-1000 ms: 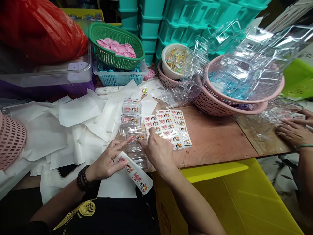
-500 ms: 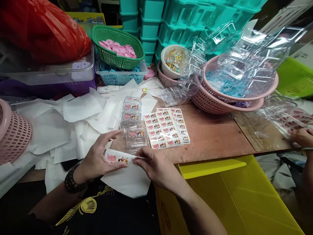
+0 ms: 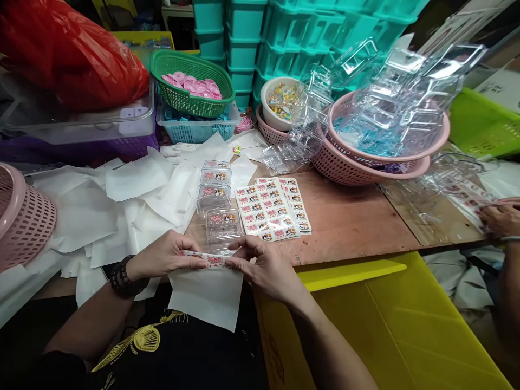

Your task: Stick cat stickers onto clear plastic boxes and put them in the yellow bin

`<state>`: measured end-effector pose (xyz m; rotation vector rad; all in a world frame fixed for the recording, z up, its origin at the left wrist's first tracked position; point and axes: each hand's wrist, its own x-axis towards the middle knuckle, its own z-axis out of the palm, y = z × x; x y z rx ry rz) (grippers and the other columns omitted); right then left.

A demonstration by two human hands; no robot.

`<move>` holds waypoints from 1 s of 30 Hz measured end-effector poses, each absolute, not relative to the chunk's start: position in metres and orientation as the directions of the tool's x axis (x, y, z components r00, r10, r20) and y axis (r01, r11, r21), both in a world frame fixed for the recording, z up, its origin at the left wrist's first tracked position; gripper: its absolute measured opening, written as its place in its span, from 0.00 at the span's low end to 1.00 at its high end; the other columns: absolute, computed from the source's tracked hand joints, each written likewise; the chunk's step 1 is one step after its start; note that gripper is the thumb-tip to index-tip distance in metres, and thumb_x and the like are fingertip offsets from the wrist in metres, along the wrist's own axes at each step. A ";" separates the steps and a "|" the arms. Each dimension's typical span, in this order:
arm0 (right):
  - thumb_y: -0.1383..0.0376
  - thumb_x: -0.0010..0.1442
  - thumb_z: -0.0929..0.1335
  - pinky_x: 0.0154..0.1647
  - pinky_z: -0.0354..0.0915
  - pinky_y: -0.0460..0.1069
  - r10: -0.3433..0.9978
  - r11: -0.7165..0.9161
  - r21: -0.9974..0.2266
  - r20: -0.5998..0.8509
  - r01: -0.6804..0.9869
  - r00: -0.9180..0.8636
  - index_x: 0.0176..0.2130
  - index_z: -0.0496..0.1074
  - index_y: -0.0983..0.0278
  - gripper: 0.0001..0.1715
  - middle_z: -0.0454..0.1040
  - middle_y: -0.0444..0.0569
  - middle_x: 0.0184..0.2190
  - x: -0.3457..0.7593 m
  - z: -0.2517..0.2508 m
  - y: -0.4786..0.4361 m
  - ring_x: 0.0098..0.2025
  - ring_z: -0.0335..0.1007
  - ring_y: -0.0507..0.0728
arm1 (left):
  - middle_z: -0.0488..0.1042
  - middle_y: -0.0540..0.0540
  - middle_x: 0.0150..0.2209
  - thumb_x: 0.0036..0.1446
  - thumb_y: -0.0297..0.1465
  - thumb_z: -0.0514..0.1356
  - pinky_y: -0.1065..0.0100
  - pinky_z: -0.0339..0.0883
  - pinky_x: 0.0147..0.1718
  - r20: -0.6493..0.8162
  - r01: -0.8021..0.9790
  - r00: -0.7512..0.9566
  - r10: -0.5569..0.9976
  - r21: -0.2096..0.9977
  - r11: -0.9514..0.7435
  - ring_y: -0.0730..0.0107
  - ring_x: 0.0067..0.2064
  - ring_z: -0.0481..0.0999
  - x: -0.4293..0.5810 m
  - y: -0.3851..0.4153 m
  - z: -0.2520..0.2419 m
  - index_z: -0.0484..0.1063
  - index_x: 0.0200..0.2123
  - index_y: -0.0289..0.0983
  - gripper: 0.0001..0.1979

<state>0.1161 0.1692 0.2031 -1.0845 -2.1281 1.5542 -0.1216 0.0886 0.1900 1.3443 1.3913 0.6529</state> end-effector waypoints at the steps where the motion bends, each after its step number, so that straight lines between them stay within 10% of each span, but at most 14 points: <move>1: 0.51 0.56 0.73 0.27 0.67 0.48 0.715 0.156 -0.899 -0.183 0.410 -0.675 0.38 0.76 0.62 0.18 0.78 0.47 0.29 0.117 0.202 0.169 0.29 0.72 0.54 | 0.79 0.47 0.26 0.51 0.41 0.68 0.74 0.59 0.26 -0.319 0.363 0.185 0.930 0.901 0.237 0.74 0.27 0.70 -0.122 0.089 0.190 0.82 0.30 0.34 0.15; 17: 0.69 0.64 0.66 0.41 0.66 0.55 0.518 0.838 -0.453 0.481 0.305 -0.707 0.39 0.79 0.56 0.12 0.81 0.50 0.39 0.116 0.191 0.169 0.39 0.76 0.58 | 0.69 0.52 0.20 0.43 0.43 0.71 0.75 0.53 0.22 -0.483 0.032 0.329 0.811 0.864 0.502 0.79 0.23 0.61 -0.124 0.109 0.180 0.76 0.23 0.32 0.19; 24: 0.55 0.60 0.71 0.40 0.72 0.53 0.758 0.370 -0.851 0.045 0.372 -0.651 0.45 0.75 0.60 0.16 0.77 0.49 0.35 0.113 0.189 0.172 0.37 0.74 0.57 | 0.72 0.50 0.22 0.44 0.42 0.71 0.75 0.55 0.22 -0.465 0.037 0.238 0.853 0.882 0.470 0.78 0.24 0.63 -0.120 0.107 0.172 0.80 0.28 0.31 0.17; 30: 0.53 0.57 0.72 0.34 0.71 0.51 0.800 0.126 -0.897 -0.161 0.425 -0.578 0.36 0.78 0.62 0.15 0.78 0.48 0.29 0.115 0.189 0.176 0.33 0.75 0.57 | 0.69 0.51 0.19 0.48 0.40 0.69 0.76 0.51 0.19 -0.447 0.172 0.172 0.878 0.891 0.420 0.80 0.20 0.59 -0.117 0.100 0.176 0.79 0.28 0.32 0.15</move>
